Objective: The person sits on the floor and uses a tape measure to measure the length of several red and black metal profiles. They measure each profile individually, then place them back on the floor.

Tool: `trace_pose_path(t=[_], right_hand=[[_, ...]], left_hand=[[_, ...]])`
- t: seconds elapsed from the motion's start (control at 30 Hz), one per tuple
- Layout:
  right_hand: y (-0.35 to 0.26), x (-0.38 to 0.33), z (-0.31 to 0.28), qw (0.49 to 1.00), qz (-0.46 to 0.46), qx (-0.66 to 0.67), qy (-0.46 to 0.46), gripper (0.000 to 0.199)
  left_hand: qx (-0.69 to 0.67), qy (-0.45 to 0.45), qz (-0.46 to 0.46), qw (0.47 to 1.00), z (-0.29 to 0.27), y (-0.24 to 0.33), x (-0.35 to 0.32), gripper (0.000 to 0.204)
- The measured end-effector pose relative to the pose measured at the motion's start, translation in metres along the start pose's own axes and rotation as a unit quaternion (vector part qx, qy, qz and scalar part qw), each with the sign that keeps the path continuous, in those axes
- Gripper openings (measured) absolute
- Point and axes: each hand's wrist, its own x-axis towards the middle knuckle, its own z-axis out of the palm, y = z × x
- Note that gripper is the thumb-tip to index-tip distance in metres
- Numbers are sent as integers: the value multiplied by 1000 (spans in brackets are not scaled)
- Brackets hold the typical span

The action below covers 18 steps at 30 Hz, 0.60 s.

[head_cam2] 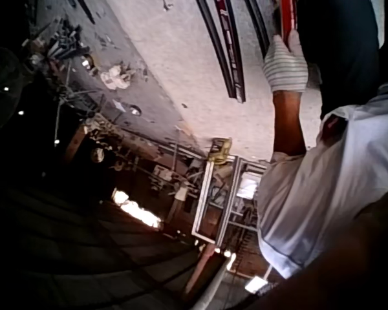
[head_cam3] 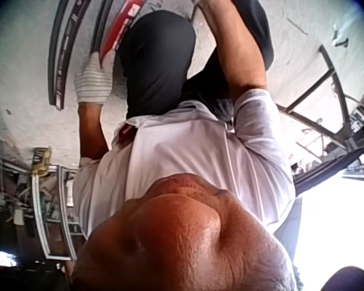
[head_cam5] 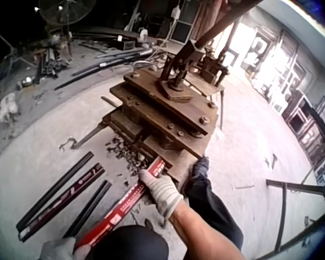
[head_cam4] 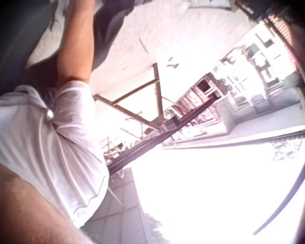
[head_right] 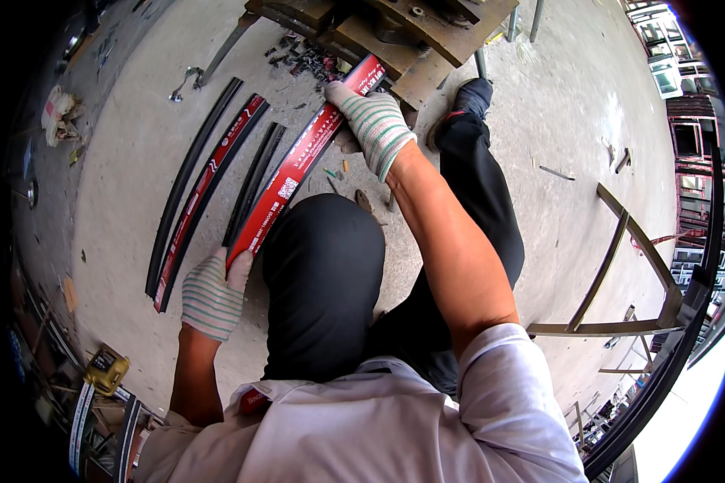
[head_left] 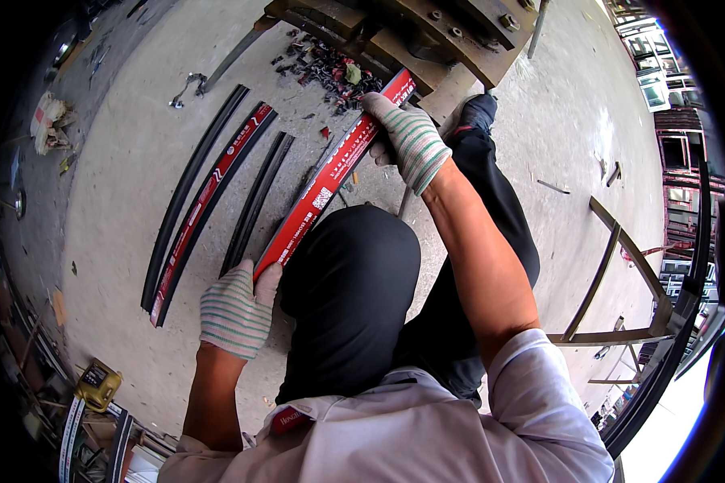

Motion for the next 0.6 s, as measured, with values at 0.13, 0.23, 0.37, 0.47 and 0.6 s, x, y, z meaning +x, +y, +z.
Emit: trace_pose_path(t=[0.13, 0.23, 0.37, 0.47, 0.6], right_hand=[[-1, -1, 1, 1000, 6, -28, 9, 45], [-4, -3, 2, 999, 7, -30, 7, 46], [1, 6, 5, 999, -16, -19, 24, 45], [11, 13, 9, 996, -63, 46, 43, 41], [16, 24, 5, 997, -43, 58, 22, 36]], left_hand=[[-36, -51, -41, 997, -11, 5, 4, 55], [-6, -19, -4, 1000, -12, 2, 4, 55], [16, -15, 8, 1000, -10, -3, 10, 55], [21, 11, 20, 1000, 5, -17, 14, 54], [30, 12, 22, 999, -3, -9, 12, 53]])
